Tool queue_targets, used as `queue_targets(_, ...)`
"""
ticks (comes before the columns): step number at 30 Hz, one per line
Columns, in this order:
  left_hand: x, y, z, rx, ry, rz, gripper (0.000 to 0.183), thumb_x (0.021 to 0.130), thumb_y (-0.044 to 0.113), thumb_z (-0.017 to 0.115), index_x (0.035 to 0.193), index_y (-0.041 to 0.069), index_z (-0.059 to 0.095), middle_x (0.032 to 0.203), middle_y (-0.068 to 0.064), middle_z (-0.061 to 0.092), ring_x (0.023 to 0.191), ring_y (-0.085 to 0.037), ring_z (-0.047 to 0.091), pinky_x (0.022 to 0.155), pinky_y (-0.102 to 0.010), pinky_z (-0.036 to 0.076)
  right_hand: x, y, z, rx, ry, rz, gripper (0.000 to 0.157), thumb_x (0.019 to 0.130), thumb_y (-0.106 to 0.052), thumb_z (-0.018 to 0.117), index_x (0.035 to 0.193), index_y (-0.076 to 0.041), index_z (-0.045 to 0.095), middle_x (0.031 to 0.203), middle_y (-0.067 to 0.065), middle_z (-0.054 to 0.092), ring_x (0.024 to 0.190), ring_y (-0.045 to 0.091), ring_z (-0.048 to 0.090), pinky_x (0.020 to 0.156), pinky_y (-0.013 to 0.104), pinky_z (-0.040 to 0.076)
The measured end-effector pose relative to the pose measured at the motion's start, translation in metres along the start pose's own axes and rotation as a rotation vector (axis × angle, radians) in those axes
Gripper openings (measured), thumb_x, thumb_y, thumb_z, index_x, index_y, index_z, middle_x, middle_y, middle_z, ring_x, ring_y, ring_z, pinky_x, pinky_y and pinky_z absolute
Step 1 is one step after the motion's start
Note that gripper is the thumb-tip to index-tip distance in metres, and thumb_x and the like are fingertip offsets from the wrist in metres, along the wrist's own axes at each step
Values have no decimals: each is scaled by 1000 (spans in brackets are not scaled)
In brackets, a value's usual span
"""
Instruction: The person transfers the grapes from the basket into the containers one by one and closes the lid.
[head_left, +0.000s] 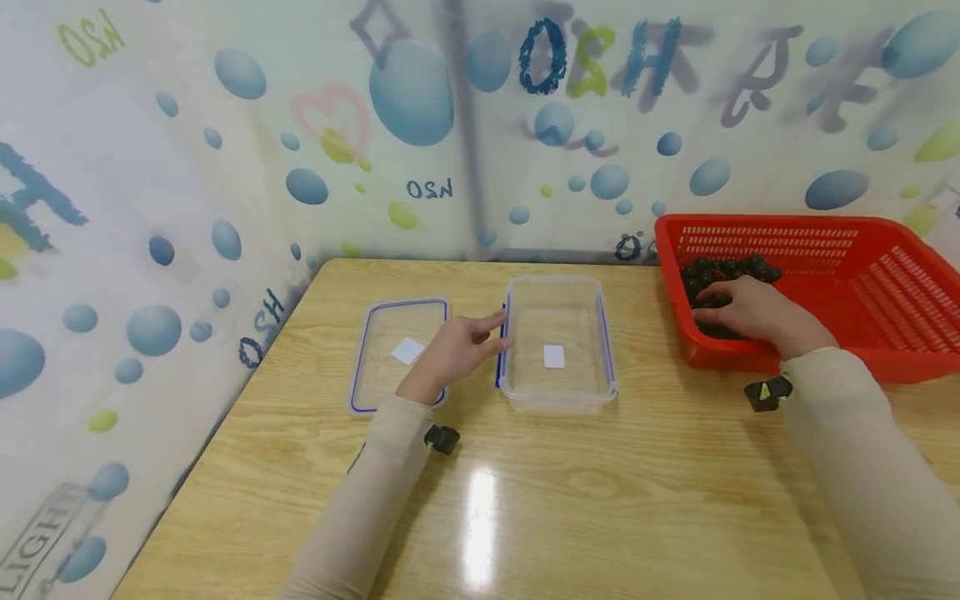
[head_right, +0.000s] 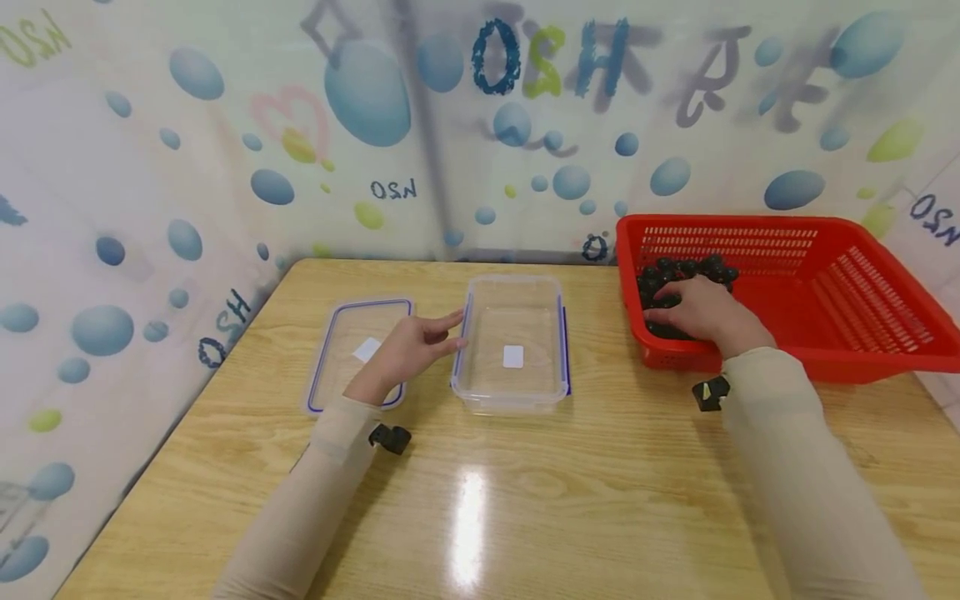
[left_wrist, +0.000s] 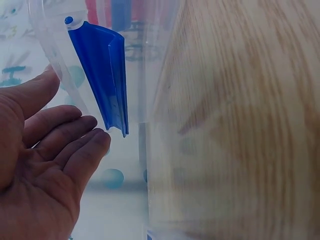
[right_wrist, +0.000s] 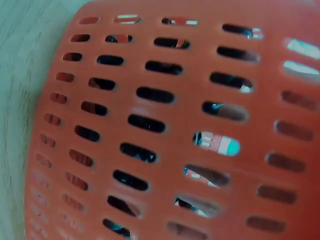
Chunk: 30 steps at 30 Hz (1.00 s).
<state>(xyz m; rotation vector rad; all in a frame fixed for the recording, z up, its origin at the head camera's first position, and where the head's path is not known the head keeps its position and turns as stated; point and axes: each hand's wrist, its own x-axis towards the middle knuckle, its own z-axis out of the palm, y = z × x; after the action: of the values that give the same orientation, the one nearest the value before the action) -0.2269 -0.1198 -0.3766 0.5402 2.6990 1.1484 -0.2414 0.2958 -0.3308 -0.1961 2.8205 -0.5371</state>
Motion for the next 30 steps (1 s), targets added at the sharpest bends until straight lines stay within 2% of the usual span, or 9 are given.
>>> queue_targets(4,0,1,0,5,3,-6,54,96,40,64,143,17,52,144,2,47,127,-26,51,99,-37,45,0,3,-1,24,-24,-13,57,96,-41,60,128,5,57,120,34,55,100,44,49,83,60,45)
queue_targets(10,-1,3,0,9,10,-27,52,96,39,64,142,19,52,145,1,47,126,-27,51,96,-38,47,1,6,-2,116,-107,-22,48,93,-32,65,124,4,59,115,27,58,100,41,48,75,47,49)
queue_targets(14,-2,2,1,-4,14,-33,51,96,38,65,141,19,53,146,-2,46,125,-28,53,98,-40,46,5,4,-1,96,-162,-42,43,90,-28,68,120,1,60,107,18,62,95,35,51,71,40,49)
queue_targets(18,-2,2,2,-12,19,-35,50,96,37,65,141,19,53,146,-5,46,124,-28,53,98,-40,46,9,0,-2,36,-192,-45,42,88,-29,68,117,0,60,101,12,63,91,35,51,71,41,45)
queue_targets(26,-3,1,3,-19,18,-41,49,97,35,64,141,18,54,142,-15,50,125,-30,52,87,-39,48,12,-3,-2,8,-209,-15,47,87,-30,67,118,5,59,102,15,63,93,38,51,73,44,47)
queue_targets(30,-4,2,3,-28,16,-48,49,97,37,63,142,20,53,144,-14,48,126,-30,52,92,-40,48,14,-2,0,8,-197,0,47,86,-29,69,114,6,58,95,14,62,91,38,49,71,43,46)
